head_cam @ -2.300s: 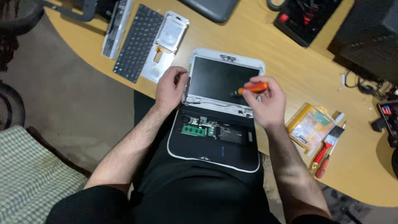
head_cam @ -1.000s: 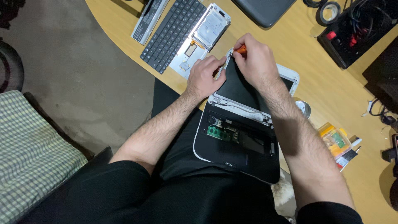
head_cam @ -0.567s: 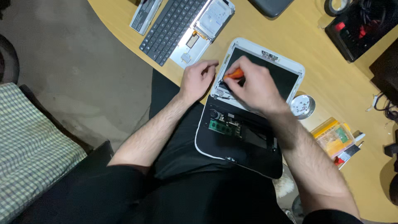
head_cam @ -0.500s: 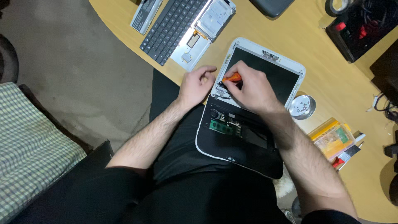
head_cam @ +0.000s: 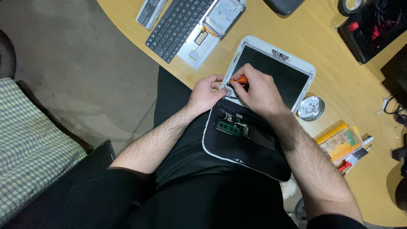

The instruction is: The person uses a screwdriver to remove screws from the bezel of a laptop screen. They then detach the bezel and set it aside, exposing the screen and internal components.

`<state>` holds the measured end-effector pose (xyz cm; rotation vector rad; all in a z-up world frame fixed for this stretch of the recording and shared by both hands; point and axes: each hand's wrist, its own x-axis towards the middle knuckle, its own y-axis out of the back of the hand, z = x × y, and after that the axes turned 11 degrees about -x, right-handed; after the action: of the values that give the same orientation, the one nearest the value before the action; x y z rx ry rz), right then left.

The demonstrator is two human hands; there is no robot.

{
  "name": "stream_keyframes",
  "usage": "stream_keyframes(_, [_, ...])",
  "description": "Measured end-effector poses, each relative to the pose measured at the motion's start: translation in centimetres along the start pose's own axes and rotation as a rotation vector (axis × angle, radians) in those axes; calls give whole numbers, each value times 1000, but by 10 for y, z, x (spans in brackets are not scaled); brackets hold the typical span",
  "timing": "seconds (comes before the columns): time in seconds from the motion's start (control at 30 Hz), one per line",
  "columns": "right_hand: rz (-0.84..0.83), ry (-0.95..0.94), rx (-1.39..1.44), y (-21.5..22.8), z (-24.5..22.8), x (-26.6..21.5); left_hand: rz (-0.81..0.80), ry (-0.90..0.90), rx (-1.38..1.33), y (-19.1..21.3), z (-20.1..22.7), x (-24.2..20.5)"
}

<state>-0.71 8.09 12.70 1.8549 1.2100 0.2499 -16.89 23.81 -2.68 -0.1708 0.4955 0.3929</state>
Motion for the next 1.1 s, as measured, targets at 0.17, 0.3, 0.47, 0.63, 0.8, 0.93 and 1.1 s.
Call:
stream_keyframes(0.17, [-57, 37, -126, 3, -11, 1, 9, -7, 23, 1, 3, -1])
stream_keyframes(0.3, [-101, 76, -485, 23, -41, 4, 7, 22, 47, 1, 7, 0])
stream_keyframes(0.47, [-92, 260, -478, 7, -32, 15, 6, 55, 83, 3, 5, 6])
stream_keyframes(0.63, [-147, 348, -440, 27, -41, 17, 7, 42, 95, 4, 0, 7])
stream_keyframes(0.8, [-205, 205, -468, 30, -51, 18, 3, 55, 125, 4, 1, 6])
stream_keyframes(0.93, [-251, 267, -475, 29, -56, 19, 12, 43, 129, 3, -2, 6])
stream_keyframes(1.1, [-187, 322, -649, 22, -48, 18, 6, 67, 127, 3, 6, 4])
